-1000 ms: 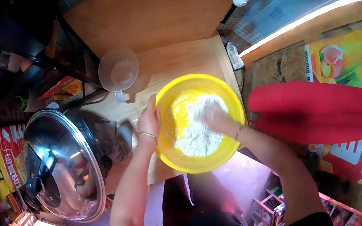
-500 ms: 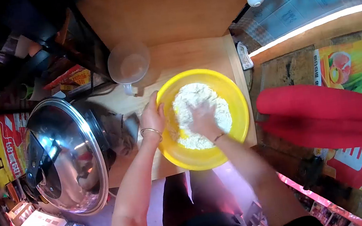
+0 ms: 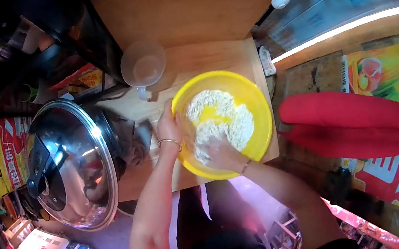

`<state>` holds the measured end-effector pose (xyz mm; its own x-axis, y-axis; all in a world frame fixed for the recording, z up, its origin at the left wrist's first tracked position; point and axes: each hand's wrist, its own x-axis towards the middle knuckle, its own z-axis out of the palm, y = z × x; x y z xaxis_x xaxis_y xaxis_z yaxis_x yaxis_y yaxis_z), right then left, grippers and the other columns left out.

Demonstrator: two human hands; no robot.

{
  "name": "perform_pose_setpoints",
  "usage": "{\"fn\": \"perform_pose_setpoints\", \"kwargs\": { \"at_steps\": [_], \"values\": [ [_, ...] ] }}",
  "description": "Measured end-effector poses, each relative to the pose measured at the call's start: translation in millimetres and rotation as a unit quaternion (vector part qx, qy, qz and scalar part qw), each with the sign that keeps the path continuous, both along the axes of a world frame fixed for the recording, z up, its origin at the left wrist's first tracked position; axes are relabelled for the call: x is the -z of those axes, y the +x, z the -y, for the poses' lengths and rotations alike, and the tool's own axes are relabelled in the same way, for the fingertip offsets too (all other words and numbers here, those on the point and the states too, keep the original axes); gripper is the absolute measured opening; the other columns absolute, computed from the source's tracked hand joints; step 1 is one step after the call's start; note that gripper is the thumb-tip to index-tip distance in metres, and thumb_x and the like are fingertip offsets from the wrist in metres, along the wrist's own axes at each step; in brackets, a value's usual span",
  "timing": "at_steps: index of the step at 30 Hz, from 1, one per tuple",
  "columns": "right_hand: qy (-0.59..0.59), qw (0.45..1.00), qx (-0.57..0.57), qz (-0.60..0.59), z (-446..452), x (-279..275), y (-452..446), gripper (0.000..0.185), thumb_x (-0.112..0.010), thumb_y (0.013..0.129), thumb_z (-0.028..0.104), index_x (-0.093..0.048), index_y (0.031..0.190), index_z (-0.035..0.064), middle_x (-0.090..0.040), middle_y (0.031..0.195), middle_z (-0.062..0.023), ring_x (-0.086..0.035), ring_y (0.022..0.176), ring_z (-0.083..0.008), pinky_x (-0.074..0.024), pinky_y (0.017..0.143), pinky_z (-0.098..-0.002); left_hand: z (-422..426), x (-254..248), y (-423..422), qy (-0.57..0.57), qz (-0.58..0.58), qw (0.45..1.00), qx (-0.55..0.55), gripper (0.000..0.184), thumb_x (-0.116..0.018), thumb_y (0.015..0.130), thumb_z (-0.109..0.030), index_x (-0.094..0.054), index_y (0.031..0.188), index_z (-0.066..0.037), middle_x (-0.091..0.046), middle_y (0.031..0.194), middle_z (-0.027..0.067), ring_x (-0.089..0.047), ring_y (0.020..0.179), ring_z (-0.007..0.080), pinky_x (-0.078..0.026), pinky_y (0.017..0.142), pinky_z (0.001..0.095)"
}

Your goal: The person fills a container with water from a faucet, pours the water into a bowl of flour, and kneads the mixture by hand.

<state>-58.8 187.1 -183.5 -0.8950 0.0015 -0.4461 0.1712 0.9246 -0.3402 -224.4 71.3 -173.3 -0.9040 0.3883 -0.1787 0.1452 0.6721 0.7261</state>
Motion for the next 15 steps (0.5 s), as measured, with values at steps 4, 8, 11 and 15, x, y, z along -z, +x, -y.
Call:
{"fn": "perform_pose_setpoints", "kwargs": {
  "at_steps": [4, 8, 11, 15],
  "values": [
    [0.126, 0.986, -0.092, 0.053, -74.6, -34.5, -7.3, 0.061, -0.057, 0.076, 0.049, -0.05, 0.124, 0.0125, -0.049, 0.123, -0.0165, -0.037, 0.123, -0.0322, -0.0185, 0.099, -0.063, 0.0, 2.7, 2.8, -0.011, -0.02, 1.0, 0.0, 0.046, -0.053, 0.085, -0.015, -0.04, 0.128, -0.017, -0.062, 0.09, 0.0218, -0.059, 0.08, 0.0399, -0.047, 0.069, 0.0468],
    [0.1, 0.989, 0.017, -0.11, -62.2, -1.3, -43.1, 0.057, -0.058, 0.075, 0.046, -0.053, 0.12, 0.0129, -0.051, 0.118, -0.0168, -0.042, 0.116, -0.0308, -0.0254, 0.095, -0.0604, 13.4, 2.3, 20.5, 0.001, 0.016, 1.0, 0.007, 0.055, -0.055, 0.085, -0.02, -0.033, 0.134, -0.012, -0.054, 0.107, 0.0252, -0.053, 0.099, 0.0398, -0.043, 0.083, 0.0449],
    [0.06, 0.992, -0.052, -0.095, -10.3, -2.8, -18.8, 0.056, -0.061, 0.074, 0.041, -0.052, 0.122, 0.0132, -0.052, 0.118, -0.015, -0.04, 0.117, -0.0341, -0.0262, 0.094, -0.0605, 16.2, -13.2, -1.5, 0.073, -0.104, 0.988, -0.091, 0.065, -0.058, 0.083, -0.024, -0.027, 0.136, -0.003, -0.047, 0.116, 0.0266, -0.045, 0.111, 0.0389, -0.037, 0.093, 0.0429],
    [0.041, 0.99, -0.02, -0.135, -26.9, -13.7, -7.7, 0.056, -0.062, 0.075, 0.038, -0.05, 0.124, 0.0136, -0.053, 0.116, -0.0133, -0.038, 0.118, -0.0385, -0.0245, 0.095, -0.0614, 0.1, 17.7, -69.3, 0.117, -0.175, 0.946, -0.247, 0.072, -0.062, 0.082, -0.026, -0.025, 0.134, 0.006, -0.048, 0.114, 0.0251, -0.048, 0.106, 0.0347, -0.036, 0.094, 0.0398]
  ]
}}
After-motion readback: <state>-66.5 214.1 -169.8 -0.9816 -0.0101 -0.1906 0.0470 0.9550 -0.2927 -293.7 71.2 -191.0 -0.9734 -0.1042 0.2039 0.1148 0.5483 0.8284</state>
